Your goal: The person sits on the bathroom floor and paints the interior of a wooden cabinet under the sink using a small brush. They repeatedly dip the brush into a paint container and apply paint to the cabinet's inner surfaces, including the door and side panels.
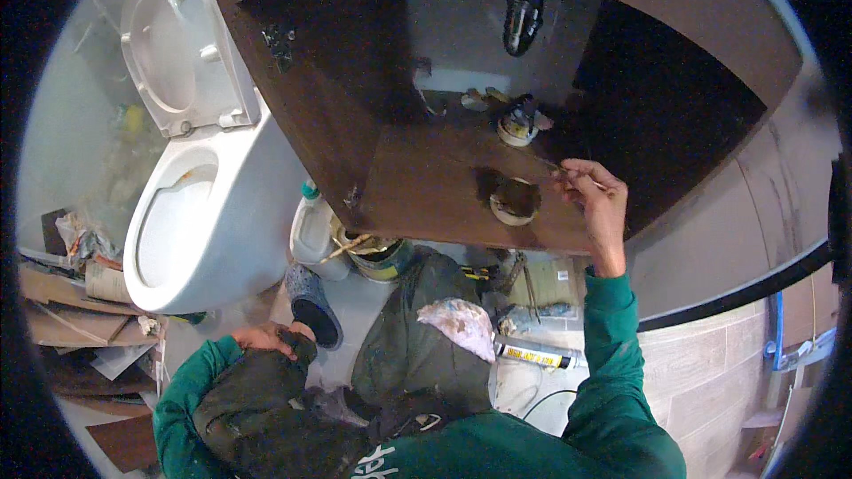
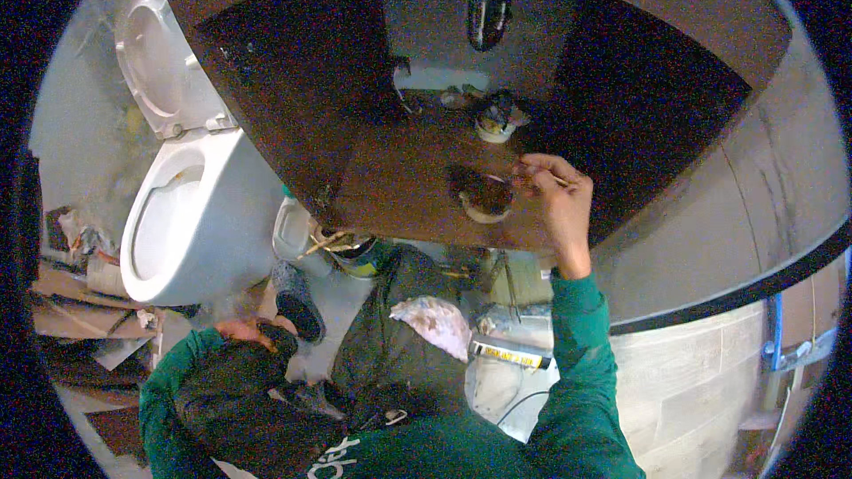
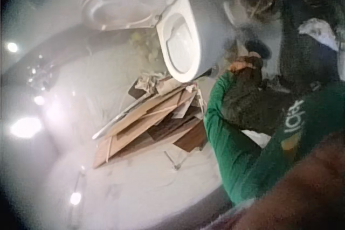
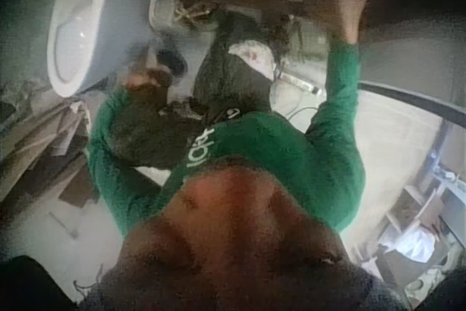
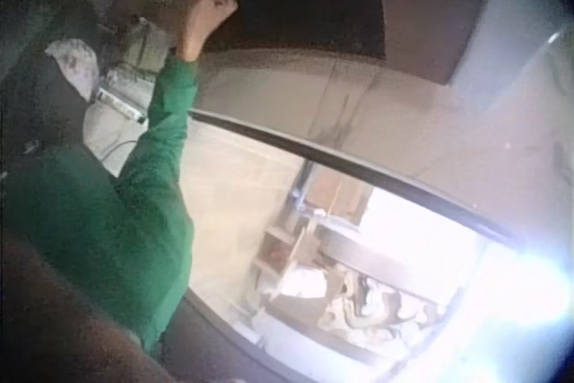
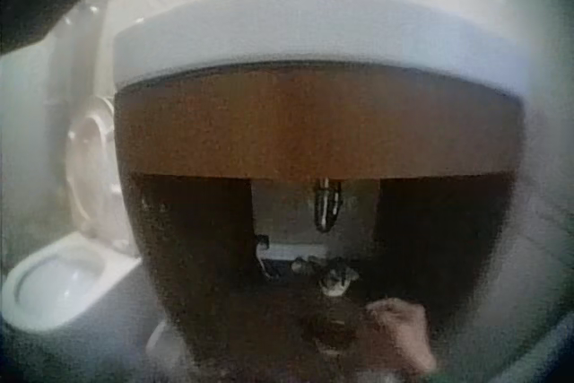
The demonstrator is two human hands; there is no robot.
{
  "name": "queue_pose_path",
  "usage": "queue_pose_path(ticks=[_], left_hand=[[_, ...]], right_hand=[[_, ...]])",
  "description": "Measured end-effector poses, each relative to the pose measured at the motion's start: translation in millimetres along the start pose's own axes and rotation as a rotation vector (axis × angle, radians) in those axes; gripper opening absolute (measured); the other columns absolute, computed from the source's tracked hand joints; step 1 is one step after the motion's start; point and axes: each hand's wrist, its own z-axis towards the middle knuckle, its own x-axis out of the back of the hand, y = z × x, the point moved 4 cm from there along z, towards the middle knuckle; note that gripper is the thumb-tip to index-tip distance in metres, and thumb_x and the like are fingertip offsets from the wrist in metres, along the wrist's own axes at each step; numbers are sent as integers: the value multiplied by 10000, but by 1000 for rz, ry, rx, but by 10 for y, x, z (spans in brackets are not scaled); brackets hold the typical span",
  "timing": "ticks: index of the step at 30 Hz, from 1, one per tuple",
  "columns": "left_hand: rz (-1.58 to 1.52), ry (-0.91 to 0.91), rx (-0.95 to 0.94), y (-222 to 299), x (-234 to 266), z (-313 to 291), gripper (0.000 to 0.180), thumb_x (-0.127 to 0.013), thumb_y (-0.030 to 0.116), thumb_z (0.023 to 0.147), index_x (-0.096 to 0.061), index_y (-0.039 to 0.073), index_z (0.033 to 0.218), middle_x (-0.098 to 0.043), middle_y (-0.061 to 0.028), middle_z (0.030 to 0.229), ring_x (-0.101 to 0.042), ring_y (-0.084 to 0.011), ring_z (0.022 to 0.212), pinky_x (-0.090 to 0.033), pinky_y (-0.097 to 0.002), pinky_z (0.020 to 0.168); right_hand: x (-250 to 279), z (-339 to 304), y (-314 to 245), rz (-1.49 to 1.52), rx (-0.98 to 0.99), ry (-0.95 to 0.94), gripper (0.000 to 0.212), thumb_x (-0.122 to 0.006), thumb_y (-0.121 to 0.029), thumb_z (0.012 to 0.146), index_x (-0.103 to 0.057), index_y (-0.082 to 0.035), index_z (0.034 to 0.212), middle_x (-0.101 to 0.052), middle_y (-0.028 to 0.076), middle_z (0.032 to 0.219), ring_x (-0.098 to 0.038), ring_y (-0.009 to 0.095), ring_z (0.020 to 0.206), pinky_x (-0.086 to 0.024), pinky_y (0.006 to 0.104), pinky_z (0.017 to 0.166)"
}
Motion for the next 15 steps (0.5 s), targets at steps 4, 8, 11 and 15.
queue_pose_path(ticks=[4,8,11,15], left_hand=[[29,7,97,-66,6,42,555,-838,314,749,-668,34,1196,-714,-90,1123,-648,-219,1033,-500,-358,926],[-36,-35,145,-34,18,35,533,-842,327,741,-689,36,1160,-715,-88,1109,-645,-220,1017,-501,-360,926],[-143,-55,108,78,33,-35,531,-841,341,737,-696,44,1152,-714,-88,1104,-642,-223,1019,-499,-361,929],[-28,-37,175,263,64,-102,522,-830,348,749,-696,52,1157,-713,-86,1102,-638,-226,1027,-495,-354,936]], right_hand=[[412,-184,47,-73,-43,32,242,-581,-59,932,-698,41,1119,-738,126,964,-673,141,814,-525,251,713],[559,-228,142,-121,-2,38,237,-646,-103,941,-703,43,1118,-743,117,950,-671,128,795,-521,243,693],[554,-194,261,-171,-4,46,209,-687,-141,933,-733,33,1039,-745,77,902,-649,93,781,-504,235,682],[495,-126,366,-233,-1,44,201,-697,-160,928,-747,32,963,-740,56,858,-629,82,748,-505,242,654]])
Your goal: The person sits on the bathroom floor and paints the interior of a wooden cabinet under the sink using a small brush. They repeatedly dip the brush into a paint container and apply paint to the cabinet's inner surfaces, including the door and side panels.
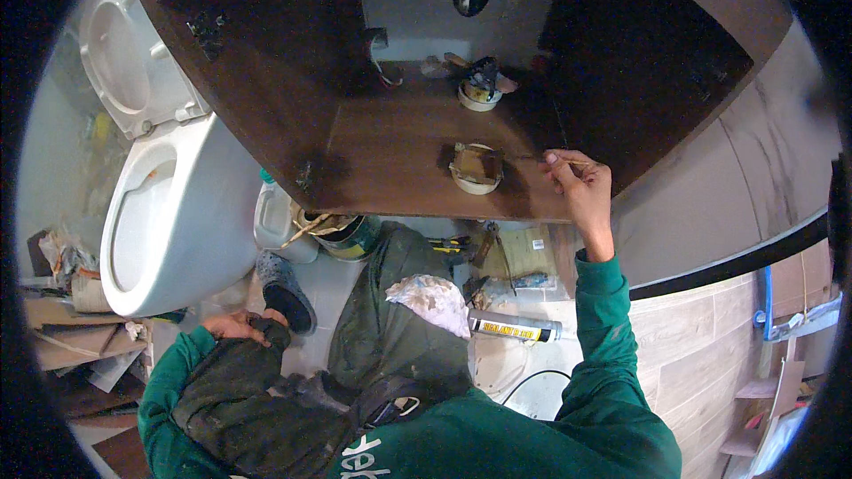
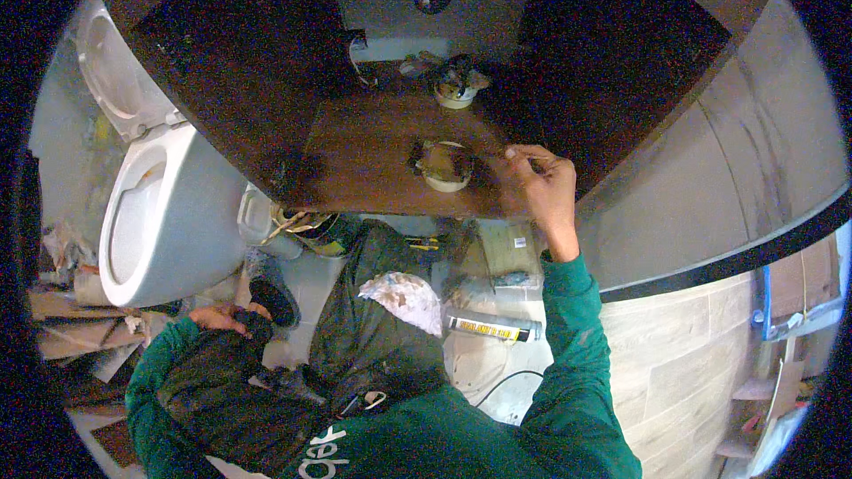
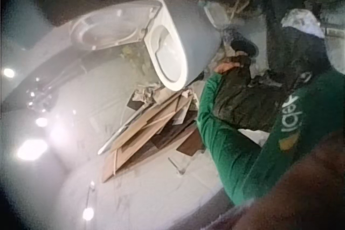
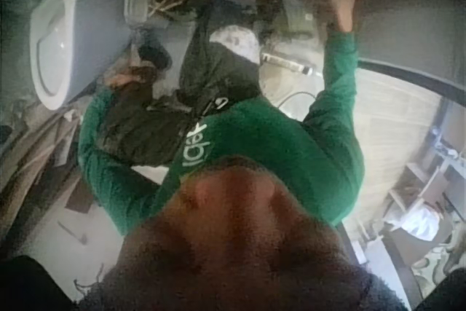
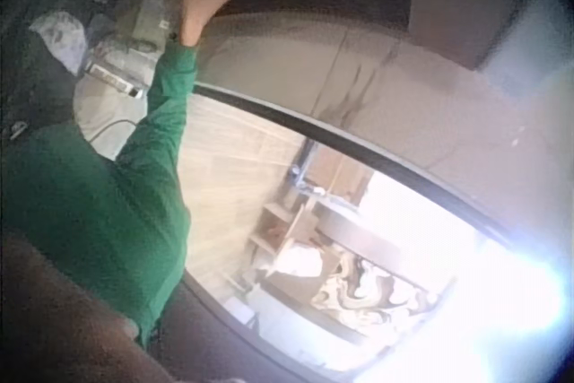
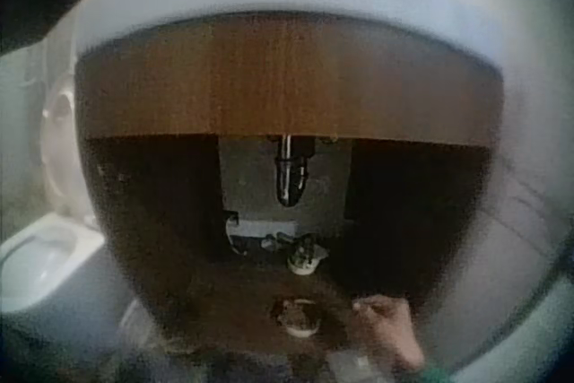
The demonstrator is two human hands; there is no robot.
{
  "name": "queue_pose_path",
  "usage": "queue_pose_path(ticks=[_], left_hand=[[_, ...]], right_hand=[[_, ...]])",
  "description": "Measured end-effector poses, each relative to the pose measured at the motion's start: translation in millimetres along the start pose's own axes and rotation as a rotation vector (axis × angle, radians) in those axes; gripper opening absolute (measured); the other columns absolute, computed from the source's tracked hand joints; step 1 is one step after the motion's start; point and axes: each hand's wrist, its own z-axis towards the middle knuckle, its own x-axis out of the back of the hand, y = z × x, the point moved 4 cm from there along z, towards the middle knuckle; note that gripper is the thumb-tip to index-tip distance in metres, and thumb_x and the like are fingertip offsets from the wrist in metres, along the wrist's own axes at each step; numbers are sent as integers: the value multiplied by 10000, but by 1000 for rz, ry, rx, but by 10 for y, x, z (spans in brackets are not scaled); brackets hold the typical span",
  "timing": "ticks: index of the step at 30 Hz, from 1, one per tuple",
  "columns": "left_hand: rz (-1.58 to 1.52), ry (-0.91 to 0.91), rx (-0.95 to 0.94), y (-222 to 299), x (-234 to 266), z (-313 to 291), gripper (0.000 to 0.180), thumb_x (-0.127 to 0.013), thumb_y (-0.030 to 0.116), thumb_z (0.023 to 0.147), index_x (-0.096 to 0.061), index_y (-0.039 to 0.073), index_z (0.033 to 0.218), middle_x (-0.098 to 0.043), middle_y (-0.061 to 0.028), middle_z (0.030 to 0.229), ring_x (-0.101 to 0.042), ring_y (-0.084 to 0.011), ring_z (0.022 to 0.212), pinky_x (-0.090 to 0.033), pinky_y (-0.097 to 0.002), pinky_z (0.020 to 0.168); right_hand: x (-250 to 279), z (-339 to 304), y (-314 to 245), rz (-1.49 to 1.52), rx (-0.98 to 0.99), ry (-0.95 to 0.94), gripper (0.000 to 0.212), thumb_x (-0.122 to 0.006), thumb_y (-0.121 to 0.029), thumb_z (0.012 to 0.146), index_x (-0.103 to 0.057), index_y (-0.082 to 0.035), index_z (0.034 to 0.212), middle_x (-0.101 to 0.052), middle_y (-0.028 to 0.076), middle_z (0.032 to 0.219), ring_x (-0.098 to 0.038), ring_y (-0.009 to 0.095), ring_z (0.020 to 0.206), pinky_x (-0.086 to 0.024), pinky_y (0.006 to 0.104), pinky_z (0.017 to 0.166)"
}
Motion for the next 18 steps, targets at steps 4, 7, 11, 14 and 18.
queue_pose_path(ticks=[4,7,11,14,18], left_hand=[[-84,-75,-259,85,-42,25,540,-817,373,756,-690,46,1166,-713,-87,1110,-639,-230,1031,-495,-353,941],[136,8,-19,-255,41,198,549,-813,393,750,-688,50,1162,-715,-92,1104,-642,-236,1024,-496,-358,938],[25,-56,-116,-462,28,306,554,-816,397,743,-689,54,1159,-718,-92,1088,-650,-236,1009,-498,-365,929],[35,-26,-59,-401,29,278,562,-818,397,744,-687,54,1169,-719,-94,1086,-654,-237,1004,-501,-370,925],[12,-19,-42,-248,38,168,579,-815,402,751,-679,56,1195,-717,-95,1097,-652,-242,1015,-500,-371,940]], right_hand=[[-120,73,-11,-14,76,-69,202,-686,-155,929,-744,36,963,-742,67,844,-644,97,717,-521,256,637],[-209,114,-2,-85,82,-97,192,-663,-131,931,-740,43,955,-742,82,829,-660,115,704,-531,261,643],[-293,156,69,-92,-17,-147,190,-650,-127,918,-741,38,942,-742,92,815,-668,126,686,-532,271,638],[-283,186,81,-132,22,-151,193,-657,-142,908,-743,27,944,-744,98,812,-672,129,681,-531,280,632],[-267,181,83,-179,68,-151,200,-666,-162,904,-745,19,941,-741,101,784,-673,135,664,-524,291,615]])
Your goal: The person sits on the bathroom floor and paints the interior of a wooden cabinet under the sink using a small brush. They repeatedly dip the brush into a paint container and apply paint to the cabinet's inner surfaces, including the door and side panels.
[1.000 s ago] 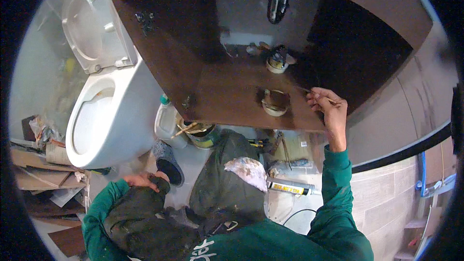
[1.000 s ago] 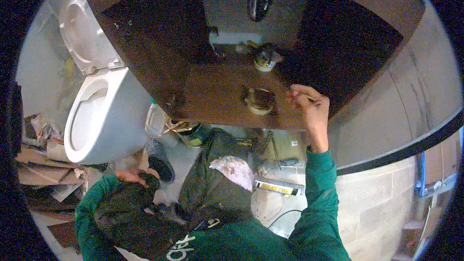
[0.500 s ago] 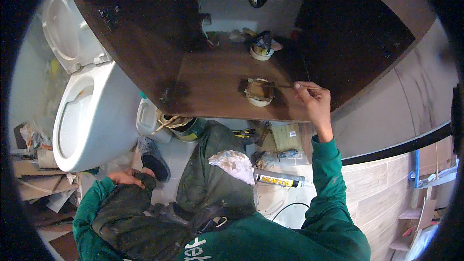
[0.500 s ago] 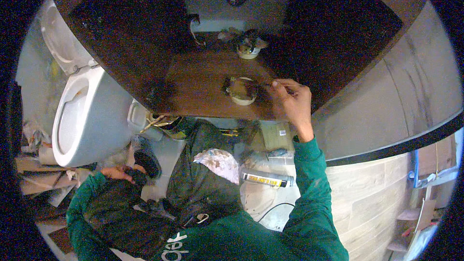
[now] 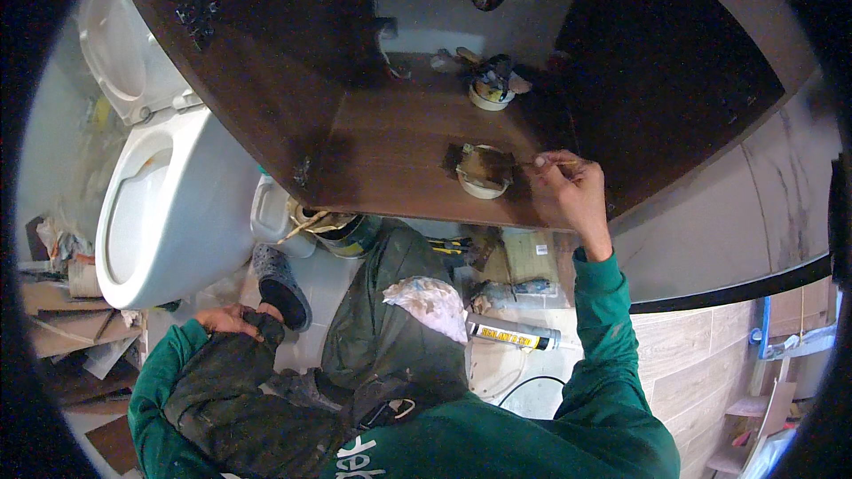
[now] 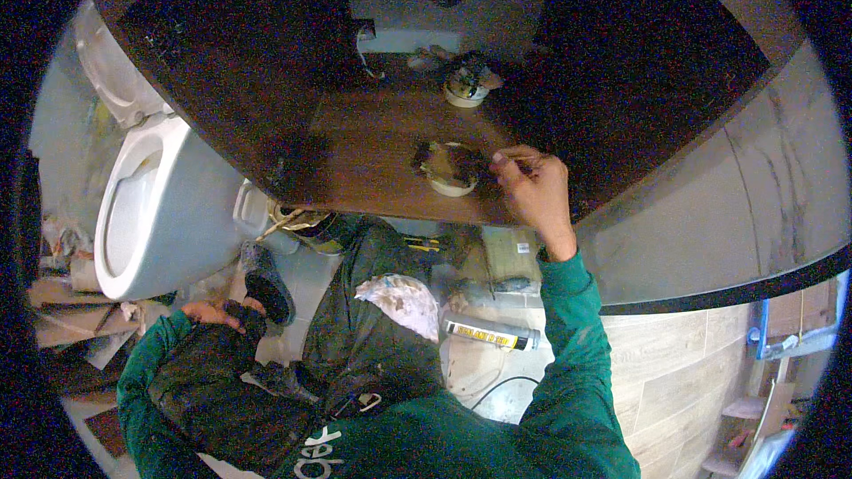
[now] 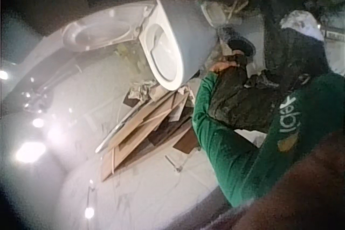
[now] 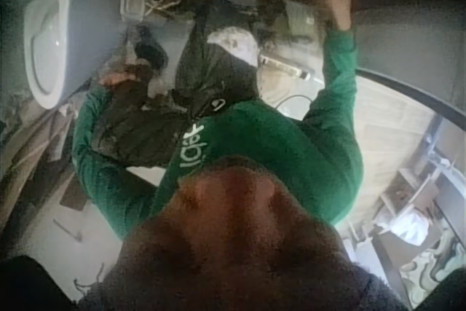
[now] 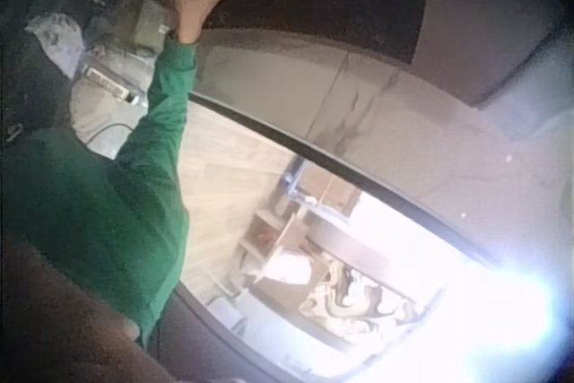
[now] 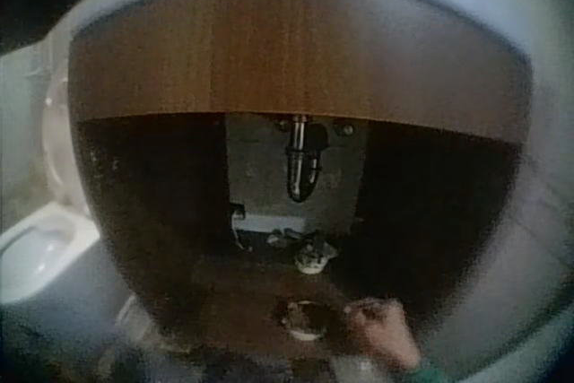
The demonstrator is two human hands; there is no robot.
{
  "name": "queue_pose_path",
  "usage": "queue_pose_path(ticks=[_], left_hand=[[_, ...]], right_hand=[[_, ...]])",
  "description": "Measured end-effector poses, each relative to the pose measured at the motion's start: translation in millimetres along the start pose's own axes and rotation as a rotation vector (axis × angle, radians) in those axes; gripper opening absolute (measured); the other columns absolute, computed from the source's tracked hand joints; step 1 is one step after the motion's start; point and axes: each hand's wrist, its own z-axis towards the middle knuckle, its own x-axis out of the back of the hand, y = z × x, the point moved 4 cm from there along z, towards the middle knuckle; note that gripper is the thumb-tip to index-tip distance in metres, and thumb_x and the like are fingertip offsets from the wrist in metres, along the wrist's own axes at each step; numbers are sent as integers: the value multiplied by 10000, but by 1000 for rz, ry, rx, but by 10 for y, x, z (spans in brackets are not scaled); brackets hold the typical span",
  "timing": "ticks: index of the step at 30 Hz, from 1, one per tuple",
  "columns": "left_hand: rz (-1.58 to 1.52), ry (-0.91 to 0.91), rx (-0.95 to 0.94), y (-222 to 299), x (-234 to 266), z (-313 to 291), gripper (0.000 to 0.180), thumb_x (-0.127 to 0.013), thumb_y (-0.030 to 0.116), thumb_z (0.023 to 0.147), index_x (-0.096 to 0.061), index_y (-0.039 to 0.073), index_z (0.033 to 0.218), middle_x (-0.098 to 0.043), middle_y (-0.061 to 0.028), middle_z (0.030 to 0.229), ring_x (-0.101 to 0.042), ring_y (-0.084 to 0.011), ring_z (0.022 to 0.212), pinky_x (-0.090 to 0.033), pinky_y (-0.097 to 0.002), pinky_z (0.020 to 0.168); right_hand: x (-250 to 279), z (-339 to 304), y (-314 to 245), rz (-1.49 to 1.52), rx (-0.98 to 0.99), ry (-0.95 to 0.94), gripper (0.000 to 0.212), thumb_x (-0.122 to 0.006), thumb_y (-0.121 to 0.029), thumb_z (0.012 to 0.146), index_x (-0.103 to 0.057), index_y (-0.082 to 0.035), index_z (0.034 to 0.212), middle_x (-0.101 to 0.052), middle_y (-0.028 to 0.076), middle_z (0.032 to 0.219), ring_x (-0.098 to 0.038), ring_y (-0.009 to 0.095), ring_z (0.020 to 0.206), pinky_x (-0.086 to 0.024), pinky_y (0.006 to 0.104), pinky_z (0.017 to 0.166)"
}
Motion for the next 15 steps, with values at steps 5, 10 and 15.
queue_pose_path(ticks=[5,10,15], left_hand=[[-24,-3,-10,13,-36,-8,519,-797,330,780,-670,62,1206,-708,-73,1116,-637,-228,1043,-493,-370,958],[-19,6,102,62,-15,-73,447,-776,238,815,-663,67,1211,-698,-46,1136,-618,-207,1073,-485,-369,973],[-76,-38,51,-4,-41,0,656,-804,377,755,-629,31,1284,-693,-108,1164,-639,-241,1067,-496,-367,965]], right_hand=[[-33,-21,-15,-59,9,18,214,-673,-185,904,-746,13,933,-727,117,732,-673,150,632,-516,305,602],[-54,-15,-76,-129,65,-7,226,-688,-211,897,-749,3,936,-707,146,705,-674,154,626,-499,317,587],[-18,-17,-107,-158,40,25,238,-677,-217,902,-744,9,932,-699,156,711,-682,177,641,-501,327,594]])
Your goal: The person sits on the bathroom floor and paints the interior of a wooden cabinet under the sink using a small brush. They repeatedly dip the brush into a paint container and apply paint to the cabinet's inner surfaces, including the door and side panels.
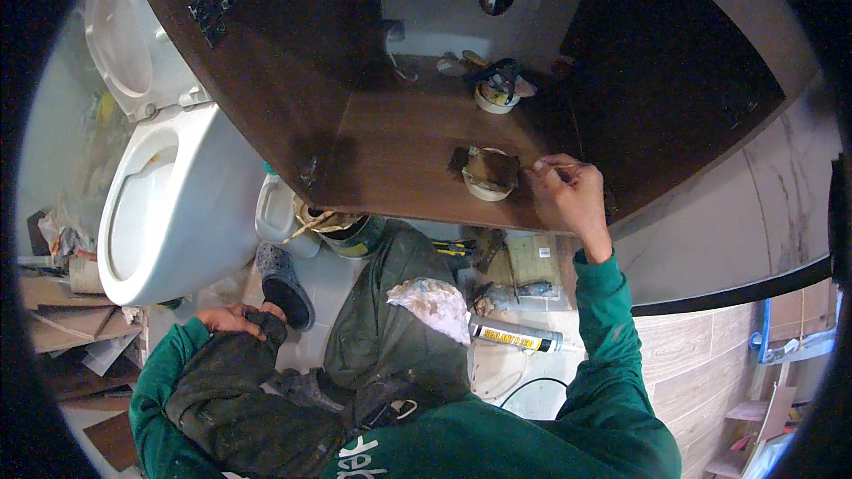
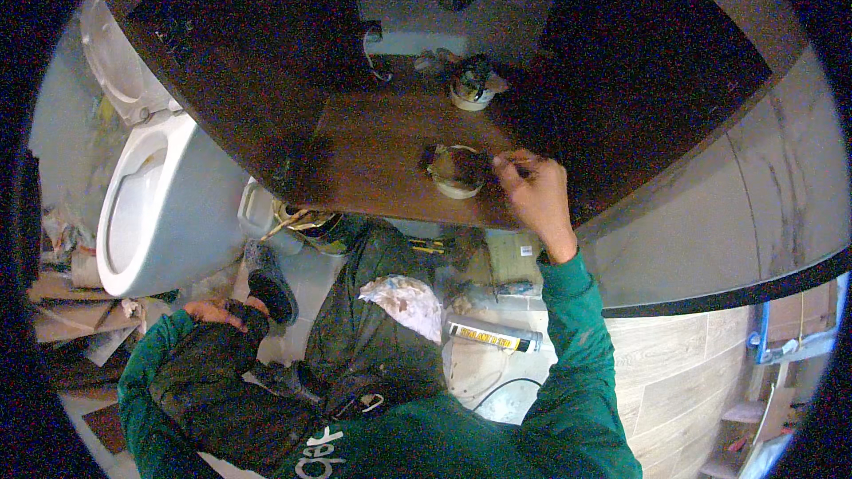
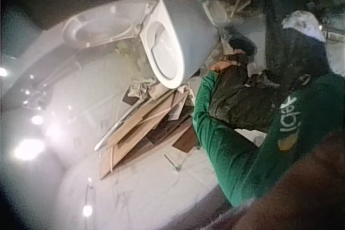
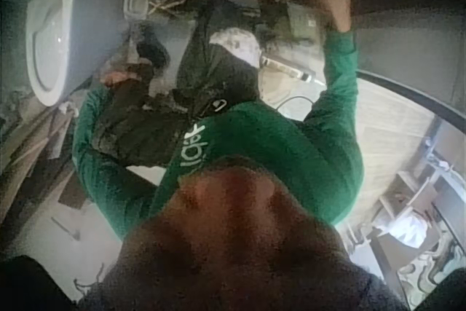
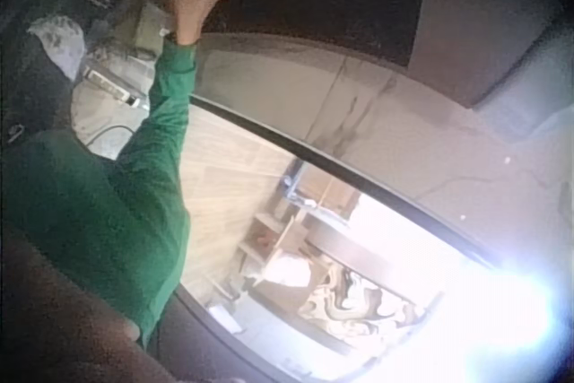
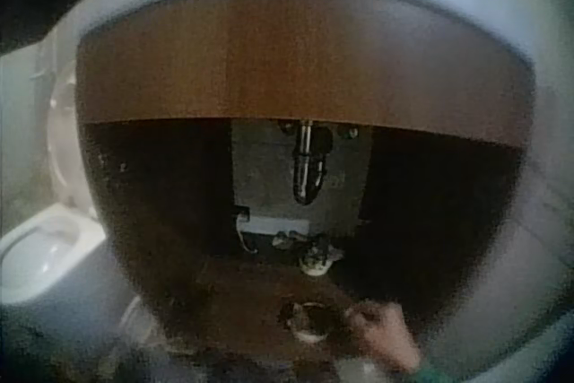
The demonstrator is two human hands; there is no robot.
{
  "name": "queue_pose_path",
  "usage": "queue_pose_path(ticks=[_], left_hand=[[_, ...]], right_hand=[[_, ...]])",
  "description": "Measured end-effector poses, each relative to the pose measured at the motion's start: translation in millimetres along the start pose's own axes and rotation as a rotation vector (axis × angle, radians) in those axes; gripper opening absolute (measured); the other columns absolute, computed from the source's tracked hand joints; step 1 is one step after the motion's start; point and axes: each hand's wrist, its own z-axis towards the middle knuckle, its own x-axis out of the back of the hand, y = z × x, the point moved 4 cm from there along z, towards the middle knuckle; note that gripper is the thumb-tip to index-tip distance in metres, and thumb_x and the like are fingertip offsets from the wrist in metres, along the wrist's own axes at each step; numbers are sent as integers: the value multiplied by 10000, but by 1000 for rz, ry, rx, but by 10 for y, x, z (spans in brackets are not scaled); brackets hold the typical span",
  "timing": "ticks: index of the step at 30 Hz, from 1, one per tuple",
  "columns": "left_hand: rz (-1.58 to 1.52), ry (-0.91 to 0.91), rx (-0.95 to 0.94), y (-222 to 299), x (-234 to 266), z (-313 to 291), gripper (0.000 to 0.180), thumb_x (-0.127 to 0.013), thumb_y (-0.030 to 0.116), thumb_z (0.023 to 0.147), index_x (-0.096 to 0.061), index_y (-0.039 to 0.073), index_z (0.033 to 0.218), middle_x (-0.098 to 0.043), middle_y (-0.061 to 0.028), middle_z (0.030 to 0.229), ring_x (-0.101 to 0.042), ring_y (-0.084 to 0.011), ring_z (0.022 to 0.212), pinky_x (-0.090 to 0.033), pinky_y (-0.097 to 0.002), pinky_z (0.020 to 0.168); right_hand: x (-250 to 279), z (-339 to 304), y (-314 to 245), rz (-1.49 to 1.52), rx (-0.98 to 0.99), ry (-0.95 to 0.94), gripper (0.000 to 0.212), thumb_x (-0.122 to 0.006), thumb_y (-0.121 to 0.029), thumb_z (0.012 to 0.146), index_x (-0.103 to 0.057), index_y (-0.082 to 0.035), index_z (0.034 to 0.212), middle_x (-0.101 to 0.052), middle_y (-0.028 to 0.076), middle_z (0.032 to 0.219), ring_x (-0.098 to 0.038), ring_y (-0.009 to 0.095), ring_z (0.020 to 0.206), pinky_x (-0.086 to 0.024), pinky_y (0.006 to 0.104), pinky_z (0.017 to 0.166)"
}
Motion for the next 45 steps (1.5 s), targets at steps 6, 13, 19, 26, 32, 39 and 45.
queue_pose_path(ticks=[6,13,19,26,32,39,45], left_hand=[[8,36,-165,-239,32,166,702,-823,415,731,-640,15,1278,-706,-125,1133,-656,-246,1037,-502,-355,953],[-55,20,-96,-170,9,89,661,-834,383,727,-646,23,1248,-713,-110,1104,-658,-225,1023,-512,-355,928],[29,55,-68,-101,40,21,626,-833,369,730,-657,31,1227,-713,-99,1106,-657,-221,1016,-517,-351,914],[-44,70,-34,26,-12,-68,624,-834,372,730,-658,26,1219,-714,-104,1102,-661,-224,1000,-517,-348,907],[14,66,-54,14,26,-64,601,-829,371,736,-668,29,1203,-720,-99,1084,-664,-222,988,-520,-352,897],[-4,51,-125,25,24,-49,561,-827,370,738,-683,47,1174,-723,-93,1079,-662,-226,982,-518,-360,898],[3,73,33,66,-11,-115,562,-812,357,758,-667,53,1207,-713,-79,1111,-652,-214,996,-510,-360,914]], right_hand=[[-52,64,-43,31,59,64,250,-672,-222,912,-741,16,944,-692,157,701,-668,169,638,-510,333,604],[-168,115,63,18,-14,28,275,-674,-236,910,-742,24,969,-713,150,716,-680,183,637,-514,346,601],[-156,124,84,41,-70,72,261,-672,-234,907,-748,9,964,-723,161,736,-688,188,647,-521,345,616],[-121,105,-35,37,30,114,253,-656,-234,912,-751,-3,956,-721,167,750,-696,190,665,-527,340,634],[-128,90,-46,-24,19,-7,239,-618,-181,899,-743,20,928,-725,143,742,-684,181,657,-535,330,639],[-91,61,11,113,-62,-26,224,-604,-131,885,-737,24,975,-743,127,821,-689,175,691,-539,319,645],[168,37,152,195,-84,62,217,-597,-102,873,-737,31,972,-754,110,905,-693,164,834,-535,301,758]])
